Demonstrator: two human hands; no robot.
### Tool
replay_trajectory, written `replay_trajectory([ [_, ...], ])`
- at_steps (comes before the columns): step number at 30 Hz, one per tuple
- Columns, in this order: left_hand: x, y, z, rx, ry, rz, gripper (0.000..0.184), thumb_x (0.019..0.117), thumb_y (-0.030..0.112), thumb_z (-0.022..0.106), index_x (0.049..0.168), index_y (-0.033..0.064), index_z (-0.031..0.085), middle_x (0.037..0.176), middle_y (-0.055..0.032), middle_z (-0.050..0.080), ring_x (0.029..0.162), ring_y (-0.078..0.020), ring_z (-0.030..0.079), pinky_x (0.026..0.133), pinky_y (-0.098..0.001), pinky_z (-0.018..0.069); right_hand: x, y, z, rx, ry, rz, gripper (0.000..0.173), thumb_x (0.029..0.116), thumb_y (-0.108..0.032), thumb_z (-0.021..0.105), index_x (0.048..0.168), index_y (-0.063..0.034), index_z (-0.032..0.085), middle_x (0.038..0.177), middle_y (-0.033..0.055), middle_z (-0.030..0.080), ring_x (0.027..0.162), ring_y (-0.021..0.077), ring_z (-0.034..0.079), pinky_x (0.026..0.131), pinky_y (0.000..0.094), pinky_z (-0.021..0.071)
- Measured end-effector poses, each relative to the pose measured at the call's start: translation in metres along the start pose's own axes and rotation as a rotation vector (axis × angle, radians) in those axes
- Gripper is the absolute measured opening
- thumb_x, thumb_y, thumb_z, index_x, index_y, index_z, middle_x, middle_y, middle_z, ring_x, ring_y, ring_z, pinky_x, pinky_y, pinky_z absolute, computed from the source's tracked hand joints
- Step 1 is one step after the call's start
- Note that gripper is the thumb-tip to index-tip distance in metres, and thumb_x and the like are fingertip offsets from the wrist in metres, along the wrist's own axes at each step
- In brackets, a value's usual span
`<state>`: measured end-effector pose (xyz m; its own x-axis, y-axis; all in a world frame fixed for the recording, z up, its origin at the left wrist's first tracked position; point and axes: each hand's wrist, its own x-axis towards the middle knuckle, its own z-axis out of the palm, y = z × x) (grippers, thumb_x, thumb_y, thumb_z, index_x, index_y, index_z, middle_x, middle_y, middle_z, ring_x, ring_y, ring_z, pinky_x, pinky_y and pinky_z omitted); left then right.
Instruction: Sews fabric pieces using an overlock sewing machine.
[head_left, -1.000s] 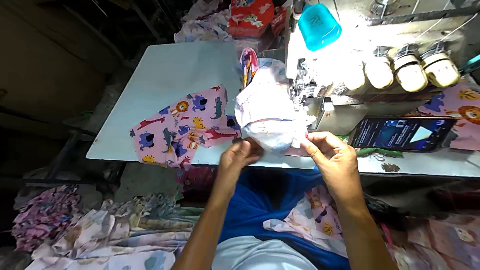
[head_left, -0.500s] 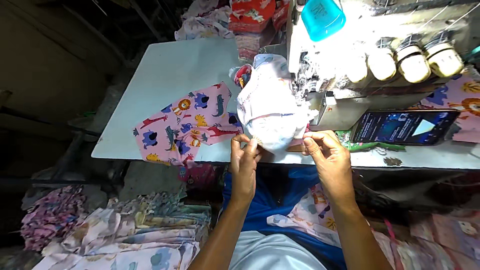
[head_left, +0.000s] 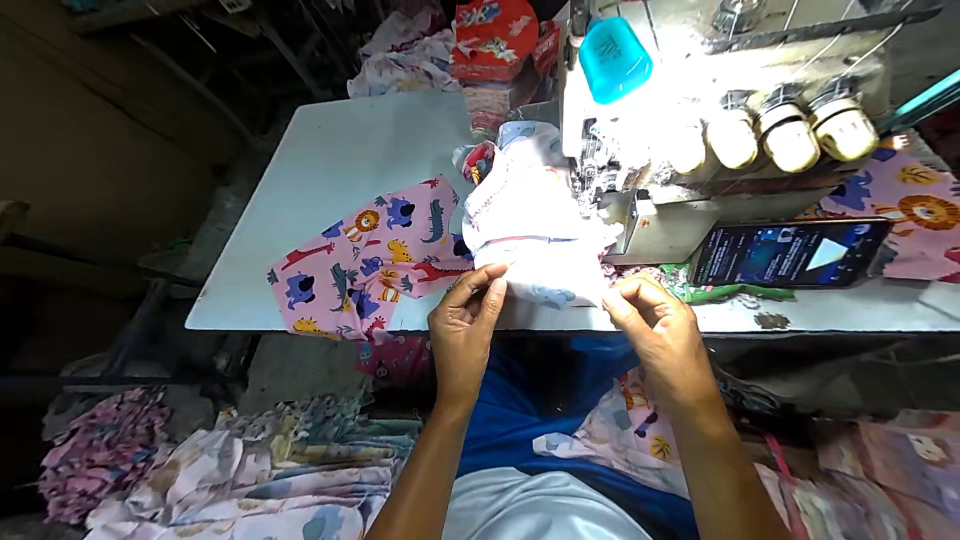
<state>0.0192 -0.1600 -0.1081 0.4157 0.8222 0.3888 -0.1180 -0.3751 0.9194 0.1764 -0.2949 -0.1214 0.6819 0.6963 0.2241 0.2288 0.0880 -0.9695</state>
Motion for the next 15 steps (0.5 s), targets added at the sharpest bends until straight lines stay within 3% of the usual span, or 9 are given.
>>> replay_trajectory([
  [2,-0.001,0.0,0.004,-0.015,0.002,-0.003,0.024,0.0953,0.001,0.067,0.119,0.0047,0.071,0.117,0.0014,0.071,0.102,-0.0074,0.069,0.091,-0.0257,0.0581,0.005,0.005,0.001,-0.004,0.04,0.011,0.009,0.0948,-0.016,0.065,0.093,-0.008,0.069,0.089,-0.0021,0.064,0.076,0.0013,0.063,0.069,0.0167,0.0546],
  [4,-0.003,0.0,0.009,-0.052,0.008,-0.04,0.032,0.091,-0.002,0.071,0.122,0.0045,0.068,0.117,0.001,0.069,0.099,-0.007,0.068,0.088,-0.0243,0.059,0.008,0.006,0.005,0.056,0.033,0.076,0.012,0.0987,-0.012,0.064,0.107,-0.0037,0.067,0.091,0.0009,0.072,0.077,0.005,0.071,0.072,0.0213,0.0608],
  [7,-0.006,0.005,0.013,-0.111,-0.014,-0.132,0.044,0.0871,-0.007,0.072,0.128,0.0071,0.063,0.122,-0.0011,0.065,0.097,-0.0094,0.07,0.084,-0.0258,0.0616,0.01,0.003,0.009,0.337,-0.054,0.268,0.021,0.1042,-0.008,0.056,0.121,0.0021,0.061,0.1,0.0093,0.073,0.084,0.0156,0.075,0.079,0.0302,0.0645],
  [11,-0.006,0.007,0.011,-0.167,-0.08,-0.171,0.045,0.0882,-0.009,0.069,0.129,0.0085,0.062,0.124,-0.0013,0.066,0.099,-0.0101,0.07,0.086,-0.0269,0.0612,0.014,0.006,0.003,0.611,-0.096,0.404,0.019,0.1062,-0.01,0.051,0.114,0.0019,0.064,0.101,0.0119,0.074,0.089,0.0205,0.075,0.087,0.0361,0.0632],
  [15,-0.005,0.005,0.005,-0.126,-0.147,-0.184,0.033,0.0918,-0.003,0.068,0.122,0.0102,0.069,0.11,0.0029,0.07,0.093,-0.0057,0.067,0.083,-0.0228,0.0581,0.015,0.003,0.007,0.652,-0.103,0.373,0.016,0.1016,-0.005,0.058,0.113,0.0008,0.068,0.099,0.0102,0.074,0.088,0.0176,0.074,0.086,0.0336,0.0624],
])
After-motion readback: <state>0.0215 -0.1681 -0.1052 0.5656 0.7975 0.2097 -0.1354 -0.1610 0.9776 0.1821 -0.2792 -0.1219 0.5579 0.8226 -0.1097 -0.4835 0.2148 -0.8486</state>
